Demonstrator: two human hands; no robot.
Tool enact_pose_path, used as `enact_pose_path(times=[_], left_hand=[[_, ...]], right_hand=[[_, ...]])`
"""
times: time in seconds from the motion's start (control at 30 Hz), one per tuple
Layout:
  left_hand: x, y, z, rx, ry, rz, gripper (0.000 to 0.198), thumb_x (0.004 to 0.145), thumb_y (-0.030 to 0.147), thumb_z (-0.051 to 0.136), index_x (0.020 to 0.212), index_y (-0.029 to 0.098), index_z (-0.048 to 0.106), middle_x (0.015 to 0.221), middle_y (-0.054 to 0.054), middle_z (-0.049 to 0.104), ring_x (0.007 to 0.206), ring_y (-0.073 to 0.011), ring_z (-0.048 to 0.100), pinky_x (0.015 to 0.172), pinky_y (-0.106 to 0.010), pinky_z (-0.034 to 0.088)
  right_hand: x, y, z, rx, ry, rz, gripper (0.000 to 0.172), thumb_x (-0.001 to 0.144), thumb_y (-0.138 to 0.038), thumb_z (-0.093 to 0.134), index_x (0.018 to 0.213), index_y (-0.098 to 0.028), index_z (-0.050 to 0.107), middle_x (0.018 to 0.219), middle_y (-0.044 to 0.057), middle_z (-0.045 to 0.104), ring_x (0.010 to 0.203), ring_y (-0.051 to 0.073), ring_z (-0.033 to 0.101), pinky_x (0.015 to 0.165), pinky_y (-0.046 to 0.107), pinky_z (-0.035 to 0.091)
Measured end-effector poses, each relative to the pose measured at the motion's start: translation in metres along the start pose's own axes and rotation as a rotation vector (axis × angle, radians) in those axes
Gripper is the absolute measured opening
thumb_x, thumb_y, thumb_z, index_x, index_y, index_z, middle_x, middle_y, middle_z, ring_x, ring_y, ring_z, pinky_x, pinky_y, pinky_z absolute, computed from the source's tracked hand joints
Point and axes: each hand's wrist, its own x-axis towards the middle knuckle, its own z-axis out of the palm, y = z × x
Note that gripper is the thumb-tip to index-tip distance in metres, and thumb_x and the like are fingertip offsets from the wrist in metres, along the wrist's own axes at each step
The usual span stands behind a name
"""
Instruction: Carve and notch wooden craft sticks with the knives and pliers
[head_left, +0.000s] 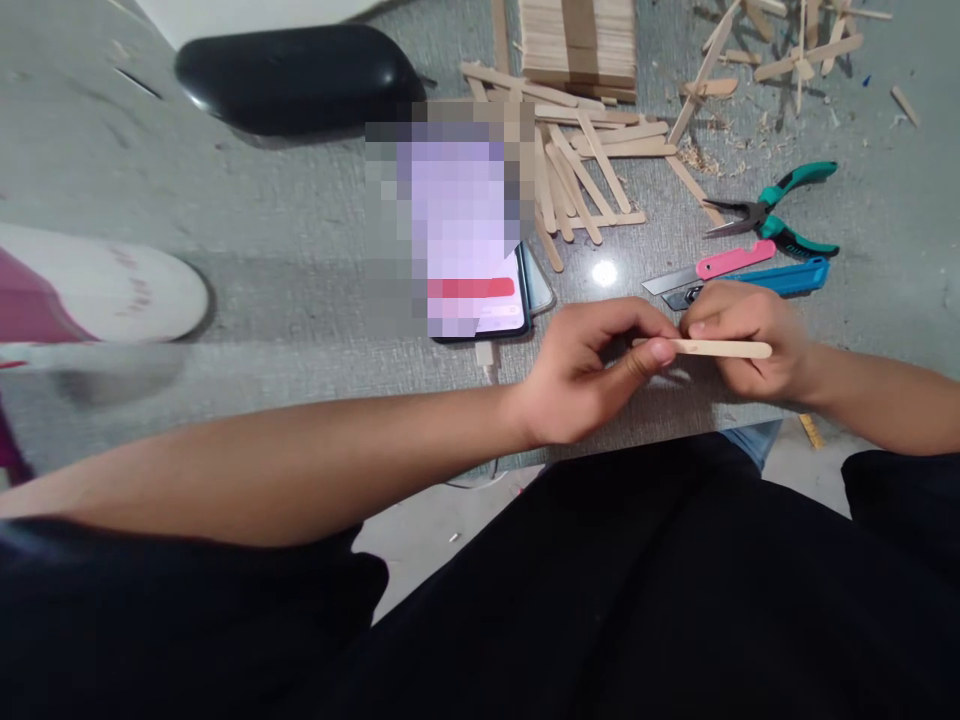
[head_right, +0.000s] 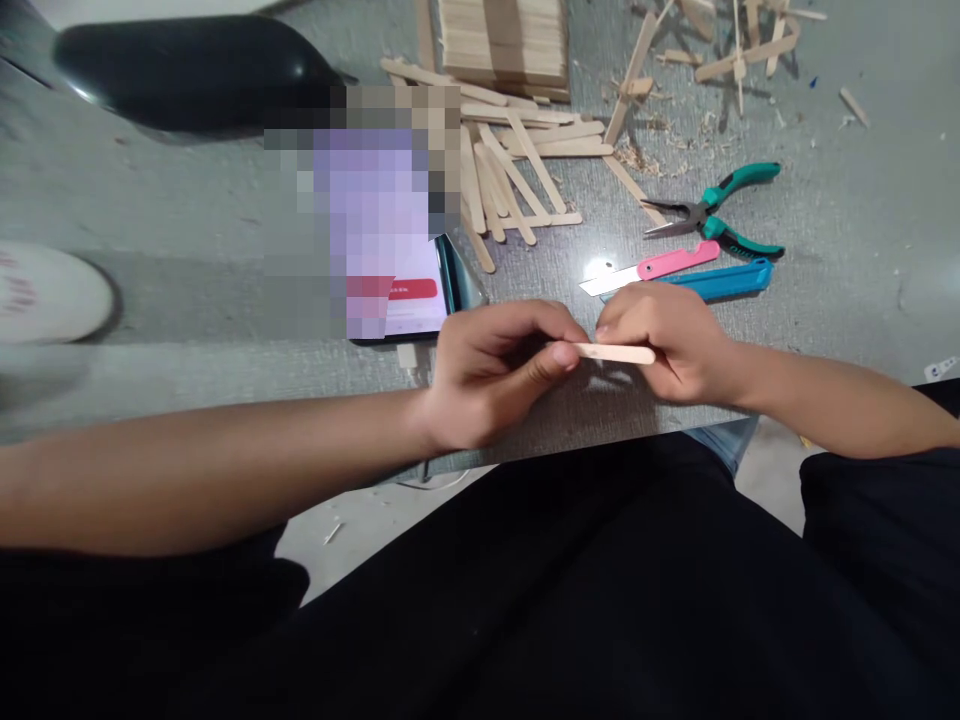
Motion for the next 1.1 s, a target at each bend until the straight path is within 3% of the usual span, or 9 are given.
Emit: enact_pose_path(times=[0.13,0.23,0.3,0.43,0.63,0.87,1.1], left_hand=[[0.002,0.002,0.002,-0.125,-0.102,-0.112,0.05,0.113,0.06,0.072,0.086,0.018,0.075,0.074,-0.002,0.072,0.07,-0.0132,0.066,0.066,-0.025,0.051],[0.002,0.001,0.003,-0.2,-0.15,-0.169,0.055,0.113,0.065,0.069,0.086,0.018,0.074,0.064,0.003,0.061,0.057,-0.0106,0.055,0.055,-0.024,0.042],[0.003,0.0,0.002,-0.23,-0.186,-0.171,0.052,0.114,0.062,0.07,0.087,0.018,0.073,0.06,0.005,0.056,0.051,-0.0091,0.047,0.05,-0.024,0.037],[0.005,0.001,-0.001,-0.207,-0.253,-0.122,0.057,0.115,0.06,0.068,0.075,0.02,0.063,0.061,0.003,0.058,0.052,-0.0092,0.048,0.051,-0.024,0.039],[0.001,-0.001,0.0,-0.142,-0.222,-0.129,0.048,0.114,0.052,0.07,0.077,0.022,0.063,0.058,0.005,0.055,0.051,-0.0101,0.045,0.05,-0.025,0.038],[0.002,0.0,0.0,-0.133,-0.212,-0.087,0.029,0.104,0.015,0.063,0.075,0.022,0.063,0.057,0.007,0.055,0.052,-0.009,0.047,0.058,-0.022,0.043],[0.003,0.003,0.001,-0.121,-0.185,-0.157,0.028,0.102,0.021,0.066,0.074,0.022,0.064,0.057,0.006,0.053,0.058,-0.0114,0.051,0.06,-0.024,0.045]], right_hand=[[0.002,-0.003,-0.003,-0.069,-0.044,-0.034,0.01,0.12,-0.03,0.053,0.122,-0.028,0.063,0.103,0.002,0.078,0.091,0.013,0.077,0.072,0.028,0.057],[0.004,-0.006,-0.004,-0.121,-0.046,-0.08,0.004,0.119,-0.027,0.057,0.12,-0.026,0.061,0.103,0.002,0.078,0.089,0.013,0.075,0.074,0.027,0.059],[0.005,-0.008,-0.003,-0.158,-0.015,-0.122,0.002,0.117,-0.027,0.061,0.117,-0.025,0.06,0.101,0.002,0.077,0.086,0.012,0.073,0.075,0.027,0.06],[0.006,-0.014,-0.001,-0.236,0.004,-0.176,0.006,0.114,-0.022,0.063,0.114,-0.026,0.059,0.099,0.002,0.078,0.081,0.012,0.07,0.073,0.026,0.059],[0.008,-0.022,0.002,-0.308,0.033,-0.193,0.006,0.113,-0.021,0.064,0.112,-0.025,0.059,0.099,0.001,0.081,0.08,0.012,0.074,0.067,0.027,0.055],[0.012,-0.023,0.0,-0.354,0.007,-0.253,0.013,0.11,-0.013,0.063,0.107,-0.024,0.057,0.097,-0.001,0.08,0.077,0.011,0.068,0.066,0.027,0.054],[0.012,-0.027,-0.001,-0.418,0.019,-0.265,0.009,0.112,-0.016,0.059,0.107,-0.023,0.059,0.097,0.0,0.076,0.077,0.012,0.065,0.064,0.029,0.052]])
